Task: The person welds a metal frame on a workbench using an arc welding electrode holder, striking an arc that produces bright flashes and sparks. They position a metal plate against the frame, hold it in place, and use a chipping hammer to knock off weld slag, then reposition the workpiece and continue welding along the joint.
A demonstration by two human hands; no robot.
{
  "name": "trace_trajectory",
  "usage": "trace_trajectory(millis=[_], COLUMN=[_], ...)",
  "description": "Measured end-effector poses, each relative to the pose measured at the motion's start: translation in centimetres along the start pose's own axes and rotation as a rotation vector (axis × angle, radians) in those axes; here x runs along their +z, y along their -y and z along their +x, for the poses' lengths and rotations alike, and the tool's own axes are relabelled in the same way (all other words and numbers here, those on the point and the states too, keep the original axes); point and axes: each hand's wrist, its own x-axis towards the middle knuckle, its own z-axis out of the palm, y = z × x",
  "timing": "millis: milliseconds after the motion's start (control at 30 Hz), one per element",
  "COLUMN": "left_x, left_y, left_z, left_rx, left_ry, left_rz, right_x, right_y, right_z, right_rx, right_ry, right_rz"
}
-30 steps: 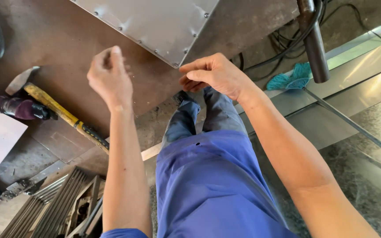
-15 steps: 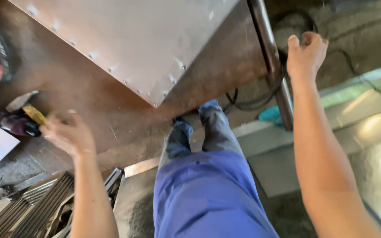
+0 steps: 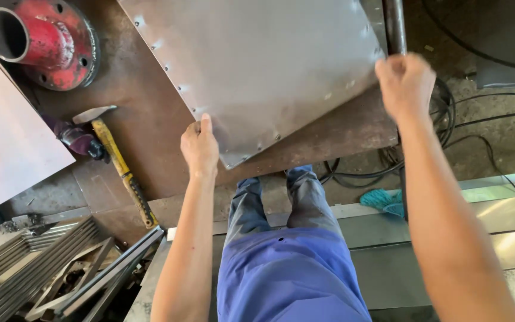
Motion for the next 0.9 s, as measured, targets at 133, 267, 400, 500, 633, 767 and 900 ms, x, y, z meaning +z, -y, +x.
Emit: trace_trajectory(millis=[133,267,400,500,633,767,900], left_x=[-3.1,-5.3,-6.0,-6.0,-5.9,-6.2,-5.5], left_y=[2.8,2.2,2.3,2.9,3.4,3.8,3.2], left_z=[3.5,3.8,3.2,3.0,4.1,4.1,4.3], left_rx=[0.251,0.415,0.243,0.181,0.233,0.243,0.200], left_ry=[-0.033,-0.050,-0.013,-0.014,-0.060,-0.036,-0.094], left_rz=[0.245,0.294,0.272,0.306,0.389,0.411,0.386], right_x=[1.3,2.2,2.3,3.2,4.4,5.0,4.6], right_y=[1.2,2.5,4.0,4.8,5.8,4.8,6.8], right_z=[-8.1,-10.6,-10.6,-10.5,-8.9,-8.3,-6.9], right_rx=[0.159,0.143,0.139,0.257,0.329,0.114,0.165], right_ry=[0.013,0.035,-0.024,-0.040,-0.092,-0.082,-0.077], right_rz=[-0.015,-0.020,0.148,0.273,0.470,0.293,0.174])
